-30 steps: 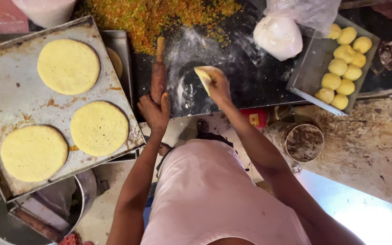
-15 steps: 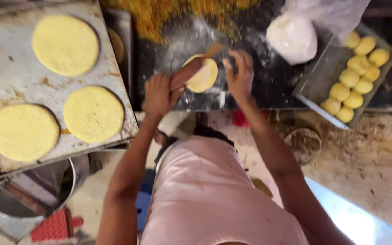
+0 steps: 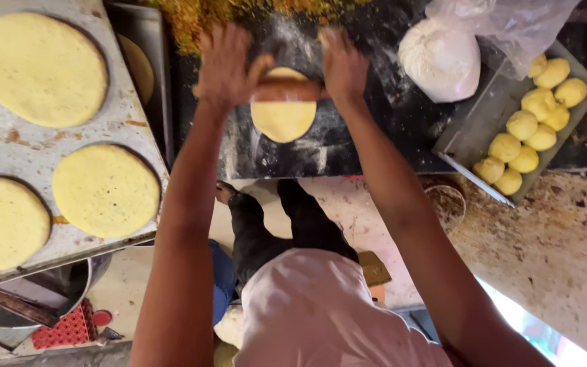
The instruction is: The person prepares stuffed flatbread by rolling out dough with a rolling pin, placing a vegetable filling in the center, folding the dough over the filling, and flattening the stuffed dough by hand.
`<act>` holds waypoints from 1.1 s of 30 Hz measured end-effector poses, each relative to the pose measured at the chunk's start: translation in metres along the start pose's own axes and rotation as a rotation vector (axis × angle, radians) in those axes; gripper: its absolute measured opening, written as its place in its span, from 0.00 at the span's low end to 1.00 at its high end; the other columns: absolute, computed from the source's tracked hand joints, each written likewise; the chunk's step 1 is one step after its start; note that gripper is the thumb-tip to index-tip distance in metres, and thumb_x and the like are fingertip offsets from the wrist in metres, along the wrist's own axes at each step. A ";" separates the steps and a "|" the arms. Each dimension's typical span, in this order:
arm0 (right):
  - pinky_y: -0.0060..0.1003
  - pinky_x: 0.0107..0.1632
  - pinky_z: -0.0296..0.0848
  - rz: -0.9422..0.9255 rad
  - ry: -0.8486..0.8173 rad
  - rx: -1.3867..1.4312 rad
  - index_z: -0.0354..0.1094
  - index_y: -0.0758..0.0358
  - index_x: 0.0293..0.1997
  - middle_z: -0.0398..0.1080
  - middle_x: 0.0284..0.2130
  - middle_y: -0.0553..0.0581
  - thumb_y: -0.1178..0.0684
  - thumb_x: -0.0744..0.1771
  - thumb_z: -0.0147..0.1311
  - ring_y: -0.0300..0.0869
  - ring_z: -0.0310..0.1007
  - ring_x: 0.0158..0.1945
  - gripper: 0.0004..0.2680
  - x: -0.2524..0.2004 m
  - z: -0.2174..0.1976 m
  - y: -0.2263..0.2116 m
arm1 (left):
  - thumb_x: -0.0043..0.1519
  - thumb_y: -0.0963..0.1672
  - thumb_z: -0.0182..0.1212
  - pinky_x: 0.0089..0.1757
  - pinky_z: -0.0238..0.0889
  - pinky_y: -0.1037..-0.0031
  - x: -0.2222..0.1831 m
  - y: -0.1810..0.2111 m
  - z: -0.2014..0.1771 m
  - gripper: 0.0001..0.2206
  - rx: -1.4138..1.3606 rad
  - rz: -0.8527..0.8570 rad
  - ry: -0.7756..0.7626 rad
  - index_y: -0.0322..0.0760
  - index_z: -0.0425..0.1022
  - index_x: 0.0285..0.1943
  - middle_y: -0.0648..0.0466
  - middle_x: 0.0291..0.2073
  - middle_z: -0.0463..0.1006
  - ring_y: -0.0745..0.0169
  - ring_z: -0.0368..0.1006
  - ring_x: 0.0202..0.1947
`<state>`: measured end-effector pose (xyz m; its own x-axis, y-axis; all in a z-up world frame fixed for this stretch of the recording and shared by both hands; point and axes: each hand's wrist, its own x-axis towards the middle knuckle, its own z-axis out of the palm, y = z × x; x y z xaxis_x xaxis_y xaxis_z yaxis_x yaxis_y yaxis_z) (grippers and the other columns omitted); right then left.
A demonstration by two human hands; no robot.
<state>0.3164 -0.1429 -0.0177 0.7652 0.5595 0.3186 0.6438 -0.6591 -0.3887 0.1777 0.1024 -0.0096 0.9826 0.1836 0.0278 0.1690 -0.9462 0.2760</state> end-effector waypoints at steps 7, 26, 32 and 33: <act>0.51 0.43 0.75 0.195 0.007 0.042 0.72 0.45 0.52 0.78 0.36 0.56 0.46 0.72 0.52 0.54 0.79 0.37 0.05 -0.137 -0.038 -0.052 | 0.56 0.68 0.50 0.56 0.59 0.54 -0.136 0.048 -0.002 0.39 0.014 0.083 -0.106 0.39 0.73 0.59 0.48 0.52 0.75 0.48 0.69 0.55; 0.32 0.38 0.76 0.482 -0.185 1.121 0.64 0.57 0.45 0.72 0.35 0.47 0.57 0.66 0.64 0.33 0.74 0.38 0.10 -0.081 -0.051 -0.078 | 0.51 0.50 0.69 0.54 0.63 0.55 -0.238 0.085 -0.013 0.25 -0.200 0.362 0.097 0.36 0.74 0.56 0.46 0.48 0.73 0.45 0.69 0.53; 0.46 0.38 0.76 0.089 -0.126 0.278 0.67 0.63 0.45 0.77 0.33 0.61 0.54 0.65 0.66 0.52 0.79 0.37 0.11 -0.104 -0.108 -0.067 | 0.59 0.54 0.69 0.41 0.71 0.59 -0.200 0.083 -0.019 0.21 -0.269 0.295 0.124 0.34 0.75 0.47 0.45 0.44 0.76 0.47 0.76 0.41; 0.46 0.39 0.77 0.014 -0.173 0.307 0.68 0.62 0.46 0.77 0.34 0.62 0.54 0.67 0.64 0.53 0.79 0.37 0.09 -0.107 -0.108 -0.057 | 0.60 0.55 0.68 0.42 0.71 0.60 -0.186 0.076 -0.014 0.22 -0.230 0.297 0.213 0.34 0.74 0.48 0.46 0.45 0.75 0.46 0.76 0.42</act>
<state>0.1986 -0.2193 0.0640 0.7444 0.6455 0.1708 0.5810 -0.5002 -0.6420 0.0070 -0.0001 0.0196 0.9441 -0.0139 0.3294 -0.1638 -0.8869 0.4320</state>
